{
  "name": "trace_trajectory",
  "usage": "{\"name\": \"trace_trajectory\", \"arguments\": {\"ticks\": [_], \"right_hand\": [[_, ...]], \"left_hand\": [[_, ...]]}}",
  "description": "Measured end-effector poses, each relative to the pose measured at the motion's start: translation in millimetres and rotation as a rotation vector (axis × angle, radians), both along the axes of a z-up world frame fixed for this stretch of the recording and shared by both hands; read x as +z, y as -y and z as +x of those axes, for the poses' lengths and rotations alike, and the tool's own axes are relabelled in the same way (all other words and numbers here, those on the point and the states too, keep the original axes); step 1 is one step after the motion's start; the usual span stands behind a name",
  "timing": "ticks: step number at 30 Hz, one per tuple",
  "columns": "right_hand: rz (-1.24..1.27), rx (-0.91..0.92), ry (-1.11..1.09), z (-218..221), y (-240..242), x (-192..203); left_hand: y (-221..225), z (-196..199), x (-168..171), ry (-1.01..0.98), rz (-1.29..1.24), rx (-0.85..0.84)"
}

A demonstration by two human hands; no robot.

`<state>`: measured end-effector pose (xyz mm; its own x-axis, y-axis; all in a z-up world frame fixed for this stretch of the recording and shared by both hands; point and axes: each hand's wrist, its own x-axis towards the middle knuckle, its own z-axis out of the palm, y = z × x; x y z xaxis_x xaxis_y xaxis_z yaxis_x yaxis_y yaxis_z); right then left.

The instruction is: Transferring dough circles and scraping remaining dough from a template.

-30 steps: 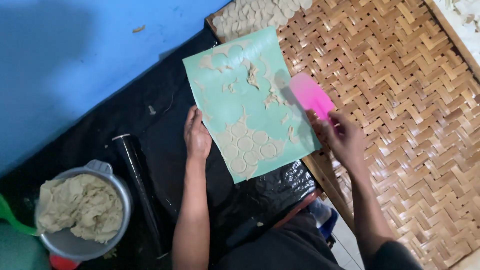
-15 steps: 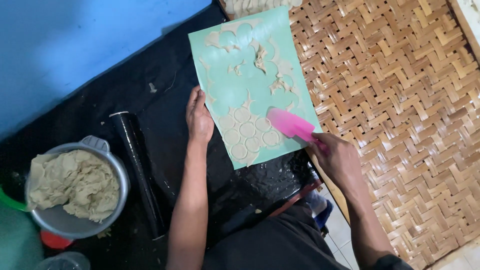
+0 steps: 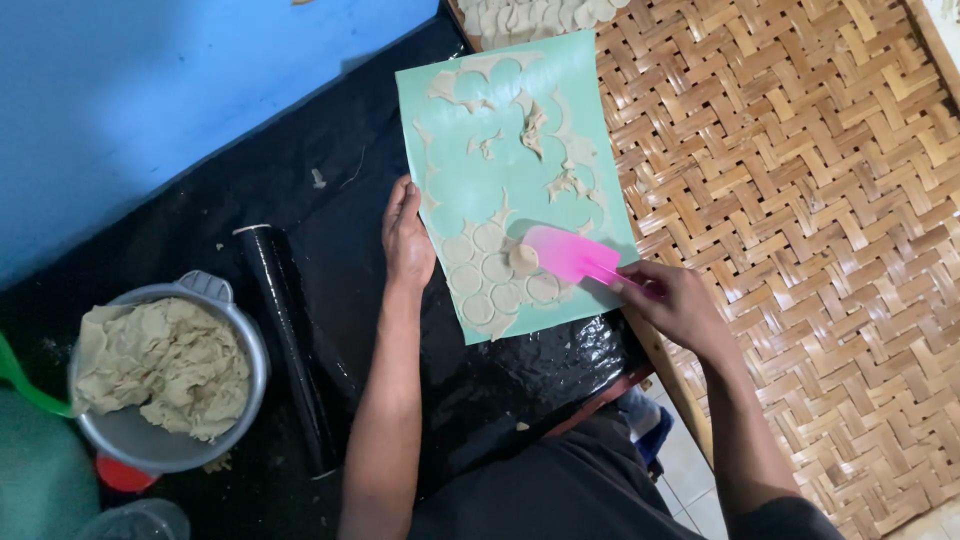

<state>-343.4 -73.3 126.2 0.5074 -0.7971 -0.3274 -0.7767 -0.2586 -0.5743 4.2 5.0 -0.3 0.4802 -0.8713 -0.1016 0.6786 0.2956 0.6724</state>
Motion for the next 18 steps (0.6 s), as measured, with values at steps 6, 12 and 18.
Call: {"name": "trace_trajectory", "arguments": {"ticks": [6, 12, 18], "right_hand": [[0.302, -0.125, 0.409, -20.3, 13.7, -36.3], [0.136, -0.455, 0.467, -4.6, 64.1, -22.7], [-0.475, -0.300, 0.539, -25.5, 216.0, -116.0]], "left_hand": [[-1.0, -1.4, 10.6, 0.012, 0.035, -0.009], [-1.1, -2.3, 16.8, 0.013, 0.023, -0.026], [-0.5, -2.4, 11.1, 0.015, 0.029, -0.022]]}}
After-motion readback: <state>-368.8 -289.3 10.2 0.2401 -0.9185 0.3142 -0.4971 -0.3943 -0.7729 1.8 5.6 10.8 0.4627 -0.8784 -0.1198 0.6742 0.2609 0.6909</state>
